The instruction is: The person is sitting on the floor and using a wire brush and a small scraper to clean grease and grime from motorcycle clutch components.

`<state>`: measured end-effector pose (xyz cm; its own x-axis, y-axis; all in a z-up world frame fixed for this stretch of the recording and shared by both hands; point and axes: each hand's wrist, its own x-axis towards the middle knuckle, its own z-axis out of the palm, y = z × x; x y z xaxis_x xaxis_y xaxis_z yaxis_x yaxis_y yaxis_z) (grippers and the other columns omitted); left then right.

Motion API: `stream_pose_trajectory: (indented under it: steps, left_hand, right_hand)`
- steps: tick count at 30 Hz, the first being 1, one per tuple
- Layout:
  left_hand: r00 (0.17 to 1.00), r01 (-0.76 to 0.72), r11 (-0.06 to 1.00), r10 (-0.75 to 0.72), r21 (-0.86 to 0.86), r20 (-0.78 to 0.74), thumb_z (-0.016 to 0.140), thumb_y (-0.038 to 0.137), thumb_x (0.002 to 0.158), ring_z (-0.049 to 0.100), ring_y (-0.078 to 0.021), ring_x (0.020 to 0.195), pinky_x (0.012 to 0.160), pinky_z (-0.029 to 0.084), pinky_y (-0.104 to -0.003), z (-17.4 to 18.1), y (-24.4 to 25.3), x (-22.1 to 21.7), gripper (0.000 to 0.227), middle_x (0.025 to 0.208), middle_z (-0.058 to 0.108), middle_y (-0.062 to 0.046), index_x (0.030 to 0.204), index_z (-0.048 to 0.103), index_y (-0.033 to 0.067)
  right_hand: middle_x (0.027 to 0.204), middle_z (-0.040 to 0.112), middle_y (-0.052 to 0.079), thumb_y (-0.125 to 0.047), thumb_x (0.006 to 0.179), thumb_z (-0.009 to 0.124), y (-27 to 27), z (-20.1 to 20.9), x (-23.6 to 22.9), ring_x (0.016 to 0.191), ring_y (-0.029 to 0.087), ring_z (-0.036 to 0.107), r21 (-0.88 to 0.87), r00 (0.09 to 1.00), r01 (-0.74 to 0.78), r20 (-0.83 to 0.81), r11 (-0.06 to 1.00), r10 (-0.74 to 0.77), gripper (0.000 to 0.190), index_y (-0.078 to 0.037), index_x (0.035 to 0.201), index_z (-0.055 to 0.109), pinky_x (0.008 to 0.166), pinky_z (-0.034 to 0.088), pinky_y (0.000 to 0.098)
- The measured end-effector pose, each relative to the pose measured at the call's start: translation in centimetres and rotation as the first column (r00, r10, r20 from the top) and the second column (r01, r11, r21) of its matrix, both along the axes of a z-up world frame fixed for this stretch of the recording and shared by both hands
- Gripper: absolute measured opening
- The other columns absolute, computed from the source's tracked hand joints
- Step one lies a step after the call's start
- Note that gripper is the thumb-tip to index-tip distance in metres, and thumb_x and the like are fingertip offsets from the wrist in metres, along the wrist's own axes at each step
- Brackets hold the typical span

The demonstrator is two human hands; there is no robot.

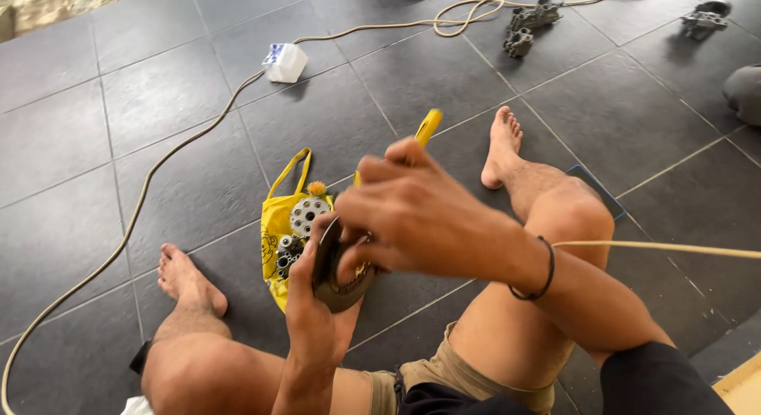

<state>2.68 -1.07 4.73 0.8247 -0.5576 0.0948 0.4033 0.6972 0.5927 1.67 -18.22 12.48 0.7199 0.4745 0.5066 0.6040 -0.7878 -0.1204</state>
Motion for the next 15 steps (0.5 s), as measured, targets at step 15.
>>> stream_pose_trajectory:
  steps: [15]
  left_hand:
    - [0.999,-0.022,1.0,0.022,-0.013,-0.037,0.045,0.032,0.103,0.063,-0.0295,0.097,0.083,0.052,-0.05,0.4,-0.2,0.0,0.041,0.127,0.062,-0.017,0.13,0.053,0.0019]
  right_hand:
    - [0.075,0.065,-0.006,-0.061,0.09,0.07,-1.0,-0.2,0.2,0.088,0.02,0.054,-0.06,0.991,0.101,0.099,0.993,-0.095,0.046,-0.018,0.085,0.056,0.091,0.03,0.0405]
